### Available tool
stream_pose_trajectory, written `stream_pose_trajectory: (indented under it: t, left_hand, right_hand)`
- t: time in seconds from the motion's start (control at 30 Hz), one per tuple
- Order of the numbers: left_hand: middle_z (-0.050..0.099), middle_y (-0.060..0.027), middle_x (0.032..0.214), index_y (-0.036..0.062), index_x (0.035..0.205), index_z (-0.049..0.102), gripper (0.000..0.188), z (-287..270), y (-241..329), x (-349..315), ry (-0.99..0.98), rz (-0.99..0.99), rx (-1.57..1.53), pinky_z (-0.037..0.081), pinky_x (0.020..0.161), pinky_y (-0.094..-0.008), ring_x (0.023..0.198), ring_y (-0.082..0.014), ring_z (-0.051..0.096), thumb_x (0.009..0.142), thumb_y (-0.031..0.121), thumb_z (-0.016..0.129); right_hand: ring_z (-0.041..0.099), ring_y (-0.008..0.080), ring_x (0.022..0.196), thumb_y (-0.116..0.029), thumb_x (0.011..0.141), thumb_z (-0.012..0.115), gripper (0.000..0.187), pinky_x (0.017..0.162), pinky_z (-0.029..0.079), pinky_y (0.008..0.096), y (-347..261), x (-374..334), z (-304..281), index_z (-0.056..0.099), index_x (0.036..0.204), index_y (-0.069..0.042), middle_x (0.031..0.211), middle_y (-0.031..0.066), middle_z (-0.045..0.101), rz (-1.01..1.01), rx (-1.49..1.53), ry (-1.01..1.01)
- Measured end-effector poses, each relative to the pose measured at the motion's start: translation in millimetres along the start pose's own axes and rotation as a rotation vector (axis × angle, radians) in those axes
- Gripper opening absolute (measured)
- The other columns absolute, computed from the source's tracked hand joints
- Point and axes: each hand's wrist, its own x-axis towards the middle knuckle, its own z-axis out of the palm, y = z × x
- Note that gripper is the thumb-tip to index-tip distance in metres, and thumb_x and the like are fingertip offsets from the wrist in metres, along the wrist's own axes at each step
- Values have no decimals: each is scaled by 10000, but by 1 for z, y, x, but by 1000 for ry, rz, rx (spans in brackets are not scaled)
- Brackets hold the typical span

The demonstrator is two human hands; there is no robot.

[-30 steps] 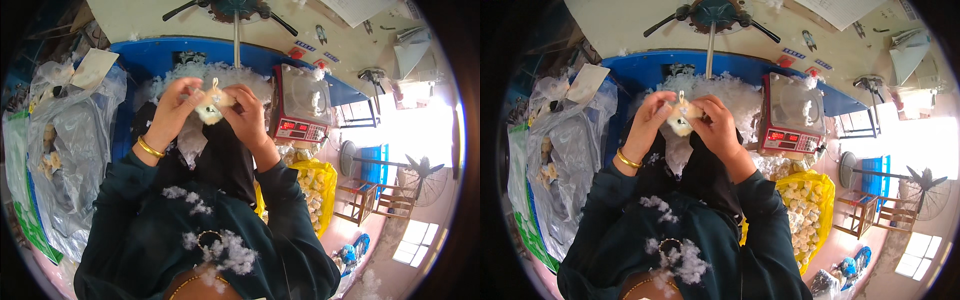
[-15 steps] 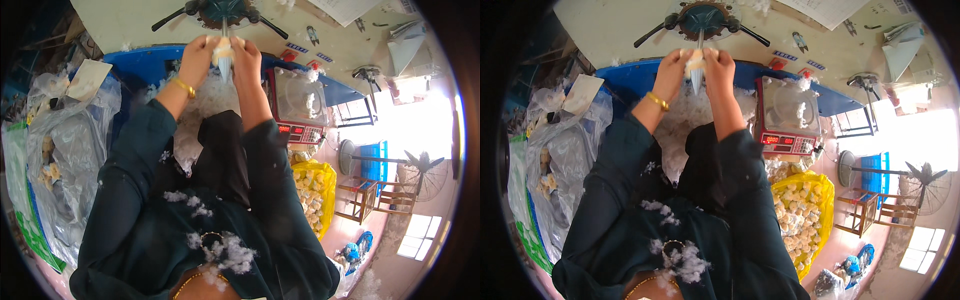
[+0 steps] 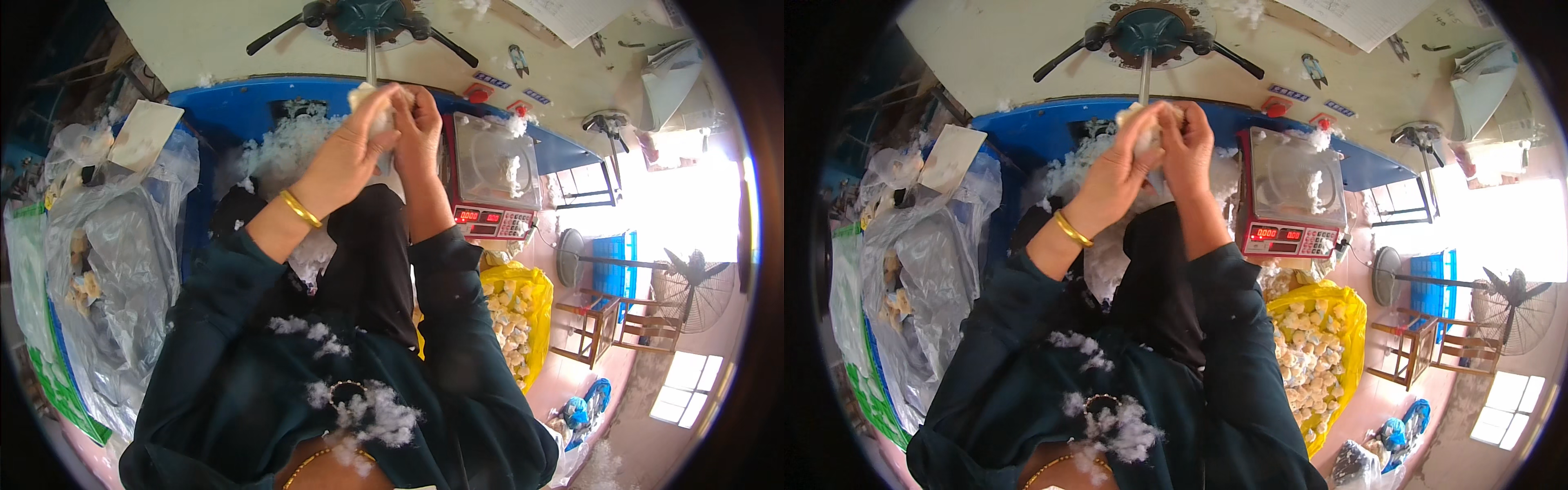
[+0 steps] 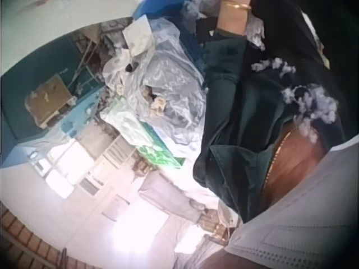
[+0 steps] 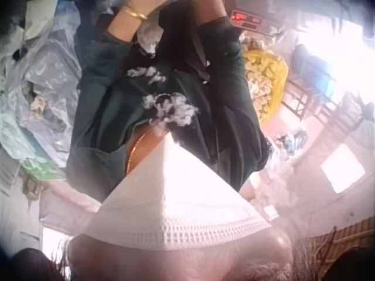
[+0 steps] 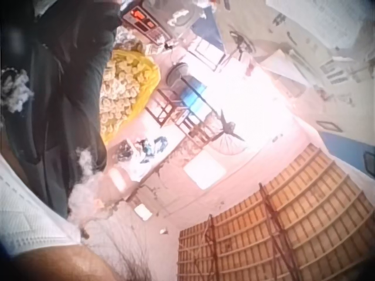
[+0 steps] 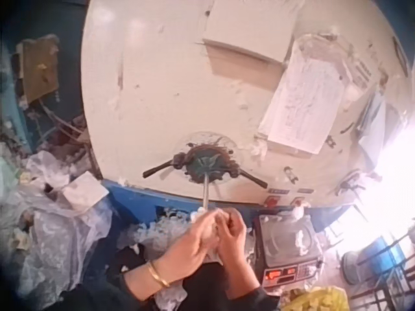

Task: The person sits on the floor and repeatedly stuffs small white plush toys with cotton batting. They pick up each toy, insert cotton into the opening, and place the stuffed toy into a yellow bag. The process is repeated continuously.

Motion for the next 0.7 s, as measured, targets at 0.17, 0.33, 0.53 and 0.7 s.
stream_pose_trajectory:
  t: [0.17, 0.33, 0.53, 0.7]
  left_hand:
    - [423, -125, 1389, 111, 1448, 272, 612, 9, -24, 0, 10, 217, 27, 404, 1008, -347, 1199, -237, 489, 918, 47, 572]
    - [493, -162, 1288, 146, 1463, 208, 685, -23, -27, -7, 12, 117, -6, 409, 995, -366, 1182, -286, 510, 904, 71, 597]
    - [496, -149, 1289, 178, 1474, 169, 726, -28, -20, -15, -112, 96, 0, 528, 735, -308, 827, -201, 623, 897, 45, 589]
    - [515, -141, 1232, 141, 1448, 204, 703, 10, -13, -9, -32, 54, -19, 501, 624, -299, 684, -172, 582, 875, -21, 576]
  right_hand:
    - [510, 50, 716, -211, 975, 555, 185, 634, 432, 209, 3, -3, -10, 577, 942, -31, 803, -6, 579, 25, 65, -22]
    - [513, 115, 698, -321, 1006, 469, 316, 641, 458, 261, -7, -22, 26, 500, 1010, -6, 825, 56, 560, -93, -240, 104]
    - [514, 106, 697, -428, 995, 445, 403, 562, 456, 250, -9, -34, 28, 450, 1077, -33, 883, 69, 534, 41, -10, 68]
    - [583, 102, 690, -504, 978, 435, 490, 550, 464, 211, -14, -17, -11, 530, 1141, -52, 900, 47, 600, 188, 1, -67]
